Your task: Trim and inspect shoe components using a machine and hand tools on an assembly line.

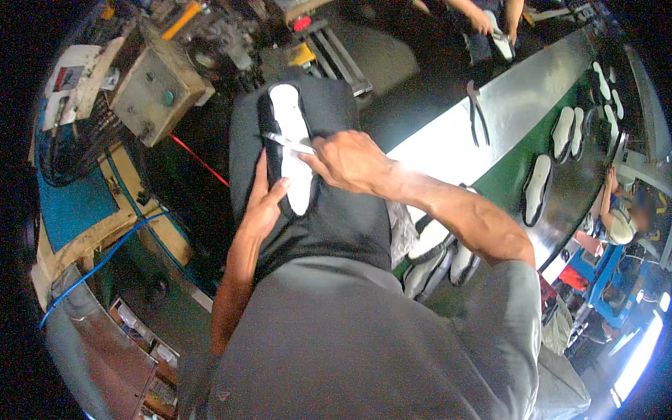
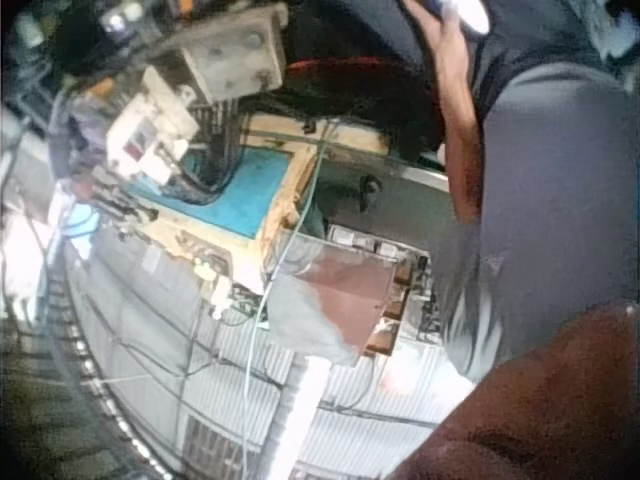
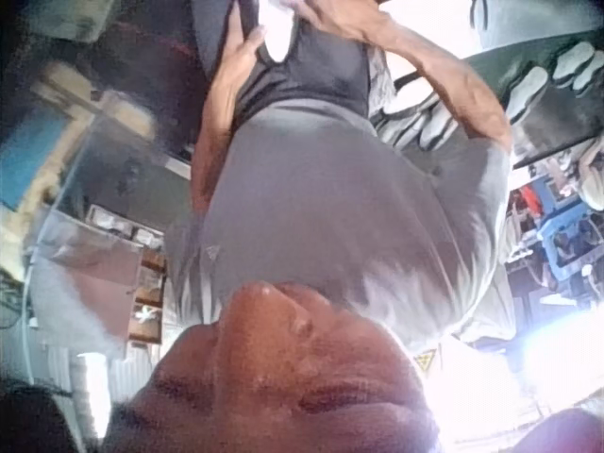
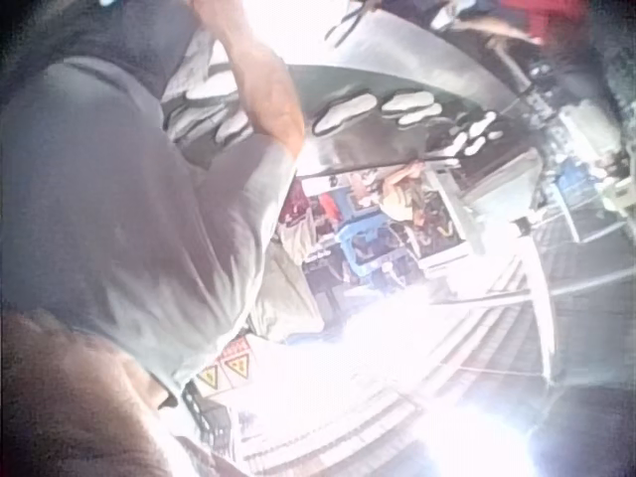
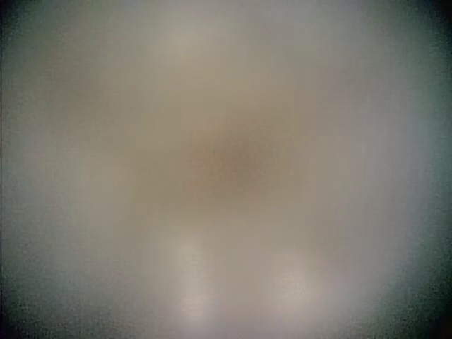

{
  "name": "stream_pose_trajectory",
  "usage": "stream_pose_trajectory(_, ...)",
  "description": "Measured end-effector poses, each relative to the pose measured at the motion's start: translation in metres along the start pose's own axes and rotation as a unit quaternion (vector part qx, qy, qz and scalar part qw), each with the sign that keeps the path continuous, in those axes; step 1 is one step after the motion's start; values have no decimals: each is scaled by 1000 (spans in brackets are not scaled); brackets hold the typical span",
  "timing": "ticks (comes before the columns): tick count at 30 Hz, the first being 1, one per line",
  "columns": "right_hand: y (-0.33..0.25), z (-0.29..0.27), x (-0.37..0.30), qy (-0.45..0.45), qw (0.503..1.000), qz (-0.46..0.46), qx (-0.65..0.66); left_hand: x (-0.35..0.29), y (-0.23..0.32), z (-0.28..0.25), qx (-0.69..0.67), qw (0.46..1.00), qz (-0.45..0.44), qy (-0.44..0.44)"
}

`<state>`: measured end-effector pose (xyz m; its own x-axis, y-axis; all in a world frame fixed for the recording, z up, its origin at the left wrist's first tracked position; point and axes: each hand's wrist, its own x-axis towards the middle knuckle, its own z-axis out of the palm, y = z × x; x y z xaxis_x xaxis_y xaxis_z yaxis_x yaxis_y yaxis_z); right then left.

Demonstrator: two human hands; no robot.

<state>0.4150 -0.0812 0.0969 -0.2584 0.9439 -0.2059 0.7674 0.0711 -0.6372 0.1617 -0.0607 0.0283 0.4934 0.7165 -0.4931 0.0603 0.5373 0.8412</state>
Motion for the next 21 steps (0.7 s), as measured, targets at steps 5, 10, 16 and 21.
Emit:
stream_pose_trajectory(5,-7,27,-9,-16,999,14,-32,-7,-21,-4,104,994,34,21)
stream_pose_trajectory(10,-25,14,-12,86,991,-60,84,-1,-10,1,12,1000,-5,7)
stream_pose_trajectory(16,-24,34,-32,-21,998,47,24,-9,-14,1,115,992,51,4)
stream_pose_trajectory(21,-27,46,-32,-34,999,34,-5,-28,1,-10,-5,999,-40,-27)
